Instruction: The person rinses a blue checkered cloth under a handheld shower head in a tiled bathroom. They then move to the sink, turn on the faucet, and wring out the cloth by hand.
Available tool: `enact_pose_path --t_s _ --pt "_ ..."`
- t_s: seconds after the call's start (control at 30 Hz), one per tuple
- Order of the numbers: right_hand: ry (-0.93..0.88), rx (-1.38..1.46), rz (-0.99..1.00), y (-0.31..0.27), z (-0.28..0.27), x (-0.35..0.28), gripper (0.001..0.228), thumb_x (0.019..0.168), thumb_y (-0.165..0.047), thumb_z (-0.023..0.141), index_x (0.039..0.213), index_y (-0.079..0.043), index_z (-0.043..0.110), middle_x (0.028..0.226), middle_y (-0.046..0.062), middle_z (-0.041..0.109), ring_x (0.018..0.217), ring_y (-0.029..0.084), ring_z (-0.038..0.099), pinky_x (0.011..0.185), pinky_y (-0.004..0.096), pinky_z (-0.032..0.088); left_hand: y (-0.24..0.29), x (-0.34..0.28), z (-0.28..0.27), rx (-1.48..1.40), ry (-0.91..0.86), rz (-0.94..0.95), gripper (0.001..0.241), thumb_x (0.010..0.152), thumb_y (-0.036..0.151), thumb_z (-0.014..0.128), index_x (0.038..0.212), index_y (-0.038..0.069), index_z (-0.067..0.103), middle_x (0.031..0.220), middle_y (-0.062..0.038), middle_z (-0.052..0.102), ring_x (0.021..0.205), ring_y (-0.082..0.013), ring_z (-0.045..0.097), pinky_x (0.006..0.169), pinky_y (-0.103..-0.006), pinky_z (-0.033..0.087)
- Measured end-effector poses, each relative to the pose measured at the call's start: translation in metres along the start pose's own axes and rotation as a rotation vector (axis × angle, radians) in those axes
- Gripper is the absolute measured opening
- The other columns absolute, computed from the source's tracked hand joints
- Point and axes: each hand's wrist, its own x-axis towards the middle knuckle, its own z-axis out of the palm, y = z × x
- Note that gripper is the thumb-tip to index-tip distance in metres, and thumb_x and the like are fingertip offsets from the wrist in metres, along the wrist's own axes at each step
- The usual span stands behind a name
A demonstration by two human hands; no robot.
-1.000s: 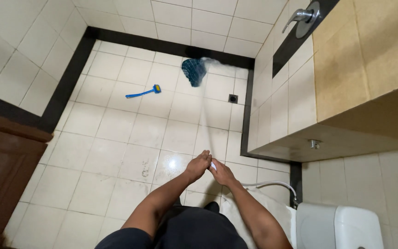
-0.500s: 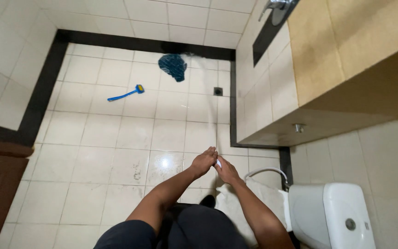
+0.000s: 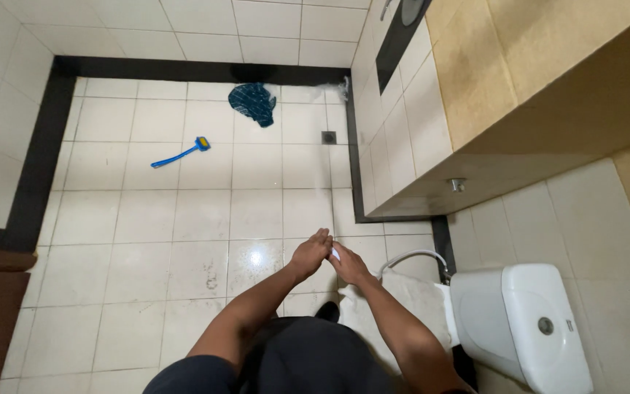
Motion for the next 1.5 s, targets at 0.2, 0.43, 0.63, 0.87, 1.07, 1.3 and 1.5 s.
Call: enact_pose_path --t_s 0.2,0.43,0.63,0.87,1.07,1.3,1.5 --pt "-0.127 -0.078 -0.100 -0.016 0.019 0.025 0.056 0.100 -0.039 0.051 0.148 -0.011 0.044 0.142 0.018 0.059 0.128 0.038 0.056 0.105 0.048 0.045 -0.016 -0.030 -0.017 -0.044 0.039 -0.157 0.053 0.092 0.006 0.059 0.143 -0.005 0.051 0.156 -0.026 0.042 0.146 -0.0362 0.040 0.111 -0.0401 0.044" --pt "-0.182 -0.093 -0.155 -0.041 0.020 0.033 0.055 0.101 -0.040 0.050 0.149 -0.013 0.045 0.143 0.018 0.059 0.129 0.039 0.056 0.106 0.048 0.047 -0.025 -0.053 -0.024 0.014 0.129 -0.191 0.052 0.092 0.004 0.058 0.143 -0.006 0.051 0.156 -0.026 0.044 0.146 -0.0366 0.042 0.114 -0.0403 0.044" --pt "-0.238 -0.123 -0.215 -0.039 0.027 0.037 0.053 0.102 -0.041 0.051 0.147 -0.014 0.046 0.141 0.018 0.059 0.129 0.039 0.055 0.105 0.049 0.046 -0.024 -0.059 -0.021 -0.026 0.103 -0.248 0.054 0.091 0.002 0.057 0.144 -0.006 0.050 0.156 -0.026 0.043 0.146 -0.0374 0.041 0.113 -0.0410 0.042" --pt "-0.184 -0.088 -0.178 -0.038 0.018 0.037 0.053 0.100 -0.039 0.050 0.146 -0.014 0.046 0.139 0.018 0.062 0.126 0.039 0.058 0.103 0.047 0.048 -0.018 -0.049 -0.037 -0.006 0.115 -0.225 0.053 0.091 0.002 0.055 0.144 -0.006 0.050 0.156 -0.026 0.043 0.146 -0.0378 0.041 0.114 -0.0413 0.042" --pt "-0.216 -0.128 -0.185 -0.021 0.028 0.039 0.056 0.101 -0.040 0.052 0.149 -0.013 0.043 0.143 0.018 0.058 0.130 0.039 0.054 0.106 0.048 0.045 -0.015 -0.053 -0.025 0.013 0.118 -0.209 0.052 0.093 0.003 0.054 0.143 -0.008 0.050 0.155 -0.029 0.043 0.145 -0.0390 0.042 0.115 -0.0419 0.042" --pt "-0.179 -0.108 -0.210 -0.014 0.035 0.046 0.057 0.101 -0.041 0.053 0.149 -0.012 0.044 0.145 0.018 0.057 0.131 0.039 0.054 0.107 0.047 0.045 -0.015 -0.051 -0.040 -0.003 0.087 -0.221 0.052 0.091 0.003 0.054 0.142 -0.008 0.051 0.155 -0.028 0.044 0.145 -0.0387 0.043 0.112 -0.0412 0.044" --pt "-0.188 -0.123 -0.175 -0.031 0.021 0.045 0.056 0.101 -0.041 0.050 0.150 -0.013 0.044 0.143 0.018 0.060 0.130 0.038 0.056 0.107 0.046 0.046 -0.020 -0.047 -0.037 0.045 0.173 -0.194 0.051 0.092 0.003 0.055 0.141 -0.007 0.052 0.154 -0.027 0.046 0.144 -0.0381 0.045 0.114 -0.0418 0.044"
